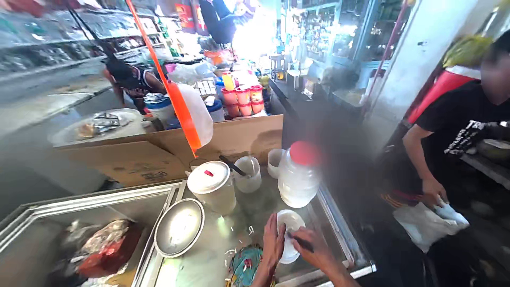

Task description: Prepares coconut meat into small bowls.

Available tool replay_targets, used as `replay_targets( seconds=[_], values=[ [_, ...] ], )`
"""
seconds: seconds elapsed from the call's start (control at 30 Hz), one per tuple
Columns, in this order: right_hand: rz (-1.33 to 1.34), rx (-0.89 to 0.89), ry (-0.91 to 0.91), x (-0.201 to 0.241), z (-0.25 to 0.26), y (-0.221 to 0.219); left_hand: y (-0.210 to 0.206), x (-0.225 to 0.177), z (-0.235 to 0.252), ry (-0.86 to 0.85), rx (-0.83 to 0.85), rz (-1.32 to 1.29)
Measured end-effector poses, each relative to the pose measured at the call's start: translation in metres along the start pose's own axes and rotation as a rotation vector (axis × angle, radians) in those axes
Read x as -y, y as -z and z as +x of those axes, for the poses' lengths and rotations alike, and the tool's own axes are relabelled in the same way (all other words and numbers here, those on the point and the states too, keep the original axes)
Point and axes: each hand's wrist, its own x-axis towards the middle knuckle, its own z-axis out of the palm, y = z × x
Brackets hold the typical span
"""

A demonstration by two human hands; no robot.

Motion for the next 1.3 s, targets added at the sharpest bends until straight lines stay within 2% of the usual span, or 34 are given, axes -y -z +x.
replay_targets(
  seconds=[0.07,0.13,0.23,0.37,0.47,0.6,0.7,0.77,0.83,0.97,1.1,1.2,1.3],
  values=[
    [0.049,0.076,0.200,-0.010,-0.003,-0.001,-0.010,0.008,0.000,-0.036,-0.068,0.053],
    [0.084,0.206,0.306,-0.016,-0.003,0.012,-0.015,0.014,-0.002,-0.096,-0.123,0.137],
    [0.064,0.373,0.245,-0.024,0.004,0.048,-0.022,0.018,-0.001,-0.149,-0.171,0.227],
    [-0.052,0.291,0.097,-0.029,0.025,0.055,-0.021,0.016,-0.004,-0.154,-0.181,0.282],
    [0.004,0.192,0.209,-0.029,0.034,0.031,-0.018,0.016,-0.004,-0.147,-0.164,0.276],
    [0.066,0.320,0.384,-0.019,0.022,0.028,-0.019,0.018,-0.004,-0.177,-0.170,0.274],
    [0.043,0.457,0.352,-0.024,0.021,0.049,-0.019,0.022,-0.005,-0.194,-0.182,0.287],
    [-0.003,0.445,0.257,-0.028,0.027,0.063,-0.018,0.020,-0.004,-0.207,-0.177,0.288],
    [-0.018,0.350,0.223,-0.036,0.033,0.059,-0.017,0.018,-0.006,-0.215,-0.167,0.300],
    [0.001,0.202,0.317,-0.028,0.035,0.031,-0.015,0.018,-0.006,-0.228,-0.145,0.299],
    [0.064,0.373,0.409,-0.022,0.024,0.031,-0.014,0.019,-0.006,-0.217,-0.122,0.306],
    [0.020,0.483,0.309,-0.022,0.025,0.057,-0.013,0.018,-0.007,-0.217,-0.120,0.325],
    [-0.016,0.400,0.191,-0.029,0.036,0.059,-0.012,0.016,-0.008,-0.204,-0.114,0.316]
  ],
)
